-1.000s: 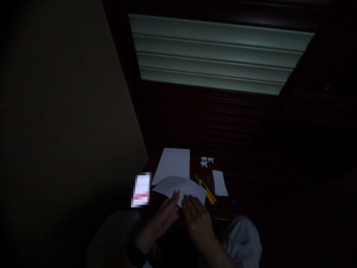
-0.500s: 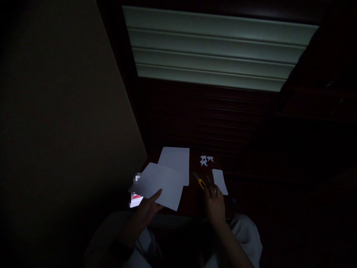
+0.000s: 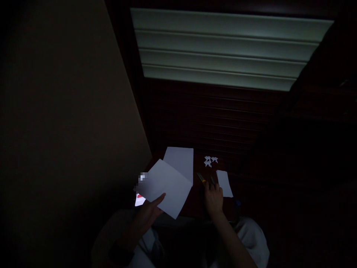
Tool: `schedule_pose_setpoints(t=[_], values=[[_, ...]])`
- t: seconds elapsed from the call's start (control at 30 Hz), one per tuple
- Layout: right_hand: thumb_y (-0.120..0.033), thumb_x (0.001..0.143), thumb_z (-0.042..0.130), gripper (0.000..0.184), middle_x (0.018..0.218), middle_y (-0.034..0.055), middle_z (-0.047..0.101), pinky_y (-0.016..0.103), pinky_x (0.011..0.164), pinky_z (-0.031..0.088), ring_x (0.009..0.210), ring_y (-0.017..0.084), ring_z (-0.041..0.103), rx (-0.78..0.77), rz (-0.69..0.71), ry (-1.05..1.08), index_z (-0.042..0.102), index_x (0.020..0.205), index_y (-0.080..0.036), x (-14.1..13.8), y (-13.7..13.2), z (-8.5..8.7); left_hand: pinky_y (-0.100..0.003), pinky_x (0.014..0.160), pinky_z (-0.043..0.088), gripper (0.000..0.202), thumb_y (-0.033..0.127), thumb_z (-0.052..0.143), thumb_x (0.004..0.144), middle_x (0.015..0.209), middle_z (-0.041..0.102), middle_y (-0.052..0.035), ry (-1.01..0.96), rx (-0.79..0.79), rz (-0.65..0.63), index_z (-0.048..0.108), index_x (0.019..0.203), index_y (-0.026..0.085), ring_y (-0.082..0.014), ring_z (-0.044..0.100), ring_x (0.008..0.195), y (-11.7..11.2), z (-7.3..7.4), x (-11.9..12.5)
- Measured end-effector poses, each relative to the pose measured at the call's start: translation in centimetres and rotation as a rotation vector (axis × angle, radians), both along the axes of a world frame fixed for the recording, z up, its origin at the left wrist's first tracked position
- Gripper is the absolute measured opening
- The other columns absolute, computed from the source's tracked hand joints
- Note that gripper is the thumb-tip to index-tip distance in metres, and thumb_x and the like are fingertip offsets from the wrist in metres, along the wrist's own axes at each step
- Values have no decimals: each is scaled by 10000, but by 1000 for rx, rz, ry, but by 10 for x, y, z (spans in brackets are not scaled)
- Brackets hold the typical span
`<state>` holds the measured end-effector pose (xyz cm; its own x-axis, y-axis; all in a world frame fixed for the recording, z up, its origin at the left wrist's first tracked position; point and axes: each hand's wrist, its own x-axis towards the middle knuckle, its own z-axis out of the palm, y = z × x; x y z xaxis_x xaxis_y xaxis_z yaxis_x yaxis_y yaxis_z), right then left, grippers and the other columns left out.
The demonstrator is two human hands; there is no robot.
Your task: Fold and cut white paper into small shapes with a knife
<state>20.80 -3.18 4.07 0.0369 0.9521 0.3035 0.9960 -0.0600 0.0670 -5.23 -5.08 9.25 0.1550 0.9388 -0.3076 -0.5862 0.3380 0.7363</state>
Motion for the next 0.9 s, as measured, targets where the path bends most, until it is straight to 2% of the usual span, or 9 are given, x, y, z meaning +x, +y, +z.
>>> schedule_pose_setpoints(t=[0.23, 0.37, 0.47, 0.6, 0.67, 0.73, 0.9], values=[[-76, 876, 342, 387, 998, 194, 620, 460, 792, 394, 957, 324, 539, 40, -63, 43, 519, 1218, -116, -6, -6, 1, -471, 955, 460, 592, 275, 667, 776, 1280, 561, -97, 34, 3, 6, 402, 1304, 244, -299, 548, 1148, 6, -7, 6], [-81, 877, 338, 417, 1029, 153, 587, 371, 718, 463, 842, 257, 609, 21, -74, 241, 479, 1264, -151, 0, -23, 6, -470, 968, 450, 502, 308, 661, 773, 1200, 616, -92, 123, 10, -9, 480, 1235, 227, -308, 538, 1158, 13, -10, 7], [-200, 921, 350, 374, 1051, 124, 565, 328, 690, 503, 812, 219, 631, 50, 0, 499, 462, 1278, -186, 9, -41, 22, -472, 997, 425, 425, 311, 676, 759, 1141, 650, -79, 201, 8, -12, 551, 1155, 219, -313, 524, 1173, 14, -10, 3], [-260, 938, 366, 353, 1121, 108, 575, 359, 866, 491, 1008, 220, 592, 85, 142, 699, 467, 1273, -216, 15, -64, 54, -473, 1058, 348, 400, 203, 769, 637, 1129, 656, -89, 341, 57, 13, 634, 1014, 196, -332, 471, 1222, 10, -8, -3], [-262, 938, 371, 354, 1159, 106, 577, 363, 892, 488, 1049, 220, 580, 70, 185, 726, 472, 1275, -222, 14, -72, 67, -476, 1079, 311, 400, 147, 793, 576, 1148, 647, -100, 402, 80, 24, 658, 951, 189, -349, 425, 1255, 7, -6, -4], [-258, 933, 380, 358, 1192, 103, 573, 370, 912, 485, 1077, 223, 570, 70, 207, 732, 474, 1277, -229, 12, -78, 77, -476, 1088, 295, 379, 138, 789, 575, 1167, 639, -97, 451, 98, 31, 669, 930, 194, -356, 388, 1280, 6, -4, -3], [-267, 919, 413, 350, 1187, 111, 583, 393, 916, 485, 1062, 235, 578, 81, 197, 740, 503, 1255, -227, 9, -87, 90, -469, 1102, 263, 384, 140, 776, 591, 1203, 618, -100, 505, 152, 40, 677, 960, 174, -352, 386, 1281, 5, -8, -4]])
